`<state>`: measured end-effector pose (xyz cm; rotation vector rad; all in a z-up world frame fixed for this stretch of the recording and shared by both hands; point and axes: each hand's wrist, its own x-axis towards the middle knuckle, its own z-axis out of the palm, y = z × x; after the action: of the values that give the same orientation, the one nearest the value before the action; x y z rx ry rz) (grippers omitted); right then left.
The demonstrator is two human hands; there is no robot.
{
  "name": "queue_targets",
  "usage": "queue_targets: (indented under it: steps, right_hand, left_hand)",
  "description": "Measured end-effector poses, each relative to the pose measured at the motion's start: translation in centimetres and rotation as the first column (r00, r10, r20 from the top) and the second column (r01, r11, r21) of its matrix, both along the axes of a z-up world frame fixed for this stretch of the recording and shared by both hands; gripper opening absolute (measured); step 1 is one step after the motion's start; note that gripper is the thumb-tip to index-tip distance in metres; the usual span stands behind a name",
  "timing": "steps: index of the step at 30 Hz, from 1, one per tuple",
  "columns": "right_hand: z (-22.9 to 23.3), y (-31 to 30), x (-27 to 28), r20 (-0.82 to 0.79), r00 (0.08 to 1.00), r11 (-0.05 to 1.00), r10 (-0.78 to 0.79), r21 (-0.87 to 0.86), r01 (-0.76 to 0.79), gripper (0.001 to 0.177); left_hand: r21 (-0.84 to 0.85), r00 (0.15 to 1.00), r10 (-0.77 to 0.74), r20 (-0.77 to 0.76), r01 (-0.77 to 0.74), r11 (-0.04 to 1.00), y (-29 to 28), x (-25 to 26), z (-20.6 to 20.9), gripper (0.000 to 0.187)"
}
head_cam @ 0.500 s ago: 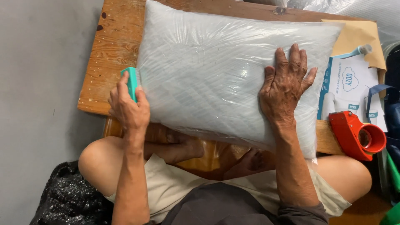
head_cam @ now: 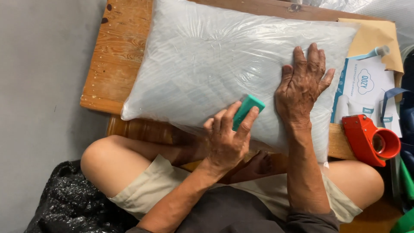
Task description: Cleaning the plastic wrapping of a pillow using a small scrubbing block
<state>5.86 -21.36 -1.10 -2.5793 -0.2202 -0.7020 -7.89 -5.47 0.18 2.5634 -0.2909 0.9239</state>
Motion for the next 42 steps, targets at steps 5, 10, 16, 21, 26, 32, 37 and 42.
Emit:
queue_targets:
  steps: [5,10,16,21,26,32,37,42]
  right_hand:
    - [0.4,0.0,-0.2,-0.004,1.0,1.0,0.015,0.021,-0.015,0.042]
    - [0.5,0.7,-0.1,-0.011,1.0,1.0,0.009,0.017,-0.009,0.04]
    - [0.3,0.5,-0.1,-0.002,1.0,1.0,0.004,-0.004,-0.004,0.041]
    - [0.3,0.4,0.1,-0.01,1.0,1.0,0.01,0.013,-0.01,0.041]
    - [0.2,-0.3,0.2,-0.008,0.999,0.998,0.04,0.053,-0.04,0.044]
    - [0.0,-0.1,0.3,0.005,0.999,0.997,0.05,0.058,-0.05,0.044]
    - [0.2,0.2,-0.2,0.011,1.0,1.0,0.023,0.004,-0.023,0.042]
    - [-0.3,0.3,-0.5,0.018,1.0,1.0,0.007,0.005,-0.007,0.041]
  left_hand:
    - [0.019,0.978,0.208,0.008,-0.208,0.978,5.4,1.7,-3.9,0.074]
    - [-0.028,0.843,0.535,-0.056,-0.537,0.843,17.1,2.3,-3.7,0.05]
    - [-0.378,0.868,0.495,0.036,-0.446,0.811,15.8,0.4,-0.6,0.043]
    - [-0.245,0.993,0.004,0.117,0.025,0.969,3.8,-1.4,-5.4,0.075]
    - [-0.164,0.994,0.083,0.07,-0.07,0.984,4.5,-1.3,-6.8,0.071]
    - [-0.211,0.89,0.456,0.015,-0.443,0.871,15.4,-1.2,-4.9,0.057]
    - [-0.337,0.772,0.625,-0.111,-0.621,0.707,23.3,-0.6,-4.1,0.054]
    - [-0.315,0.939,0.344,-0.002,-0.327,0.891,15.1,3.0,4.8,0.042]
